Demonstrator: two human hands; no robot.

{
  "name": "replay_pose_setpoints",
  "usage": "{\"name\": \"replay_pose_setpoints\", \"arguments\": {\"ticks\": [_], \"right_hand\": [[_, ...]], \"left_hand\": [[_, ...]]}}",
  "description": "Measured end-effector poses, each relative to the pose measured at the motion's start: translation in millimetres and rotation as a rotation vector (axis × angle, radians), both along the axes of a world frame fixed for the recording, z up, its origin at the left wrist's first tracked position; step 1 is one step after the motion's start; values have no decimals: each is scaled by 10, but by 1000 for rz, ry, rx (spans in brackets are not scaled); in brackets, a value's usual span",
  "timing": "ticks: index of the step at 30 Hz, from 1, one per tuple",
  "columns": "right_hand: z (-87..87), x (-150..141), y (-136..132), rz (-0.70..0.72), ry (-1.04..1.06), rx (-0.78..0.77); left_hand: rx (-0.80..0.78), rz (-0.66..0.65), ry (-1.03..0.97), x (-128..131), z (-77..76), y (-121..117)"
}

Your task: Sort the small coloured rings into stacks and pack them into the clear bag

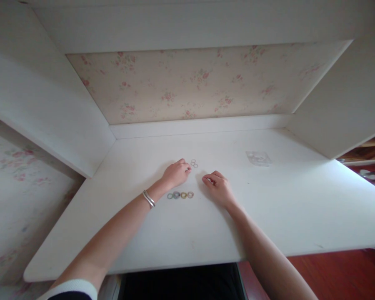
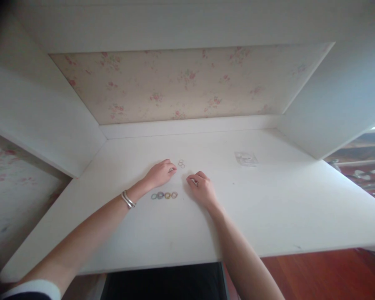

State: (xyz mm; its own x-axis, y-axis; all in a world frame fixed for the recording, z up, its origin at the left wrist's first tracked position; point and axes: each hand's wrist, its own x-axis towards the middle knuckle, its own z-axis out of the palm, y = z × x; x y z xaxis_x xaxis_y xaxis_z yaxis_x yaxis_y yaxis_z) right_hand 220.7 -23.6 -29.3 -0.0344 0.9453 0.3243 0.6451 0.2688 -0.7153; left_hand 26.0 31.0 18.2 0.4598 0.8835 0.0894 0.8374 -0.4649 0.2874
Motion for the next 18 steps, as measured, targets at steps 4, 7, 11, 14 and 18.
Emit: {"name": "replay_pose_setpoints", "arguments": {"ticks": [4,7,11,14,18], "right_hand": [[-9,5,9,6,-3,-10],[-17,4,17,6,-10,-7],[-20,4,19,6,-12,-17],[-15,7,16,7,-14,-19],[-2,7,10,10,-12,-21]], "left_hand": [[-4,36,88,102,-87,240],[-19,24,114,165,-153,323],[-27,-2,101,199,-217,383],[-47,-16,99,186,-227,400],[-53,-21,87,127,-188,331]]}}
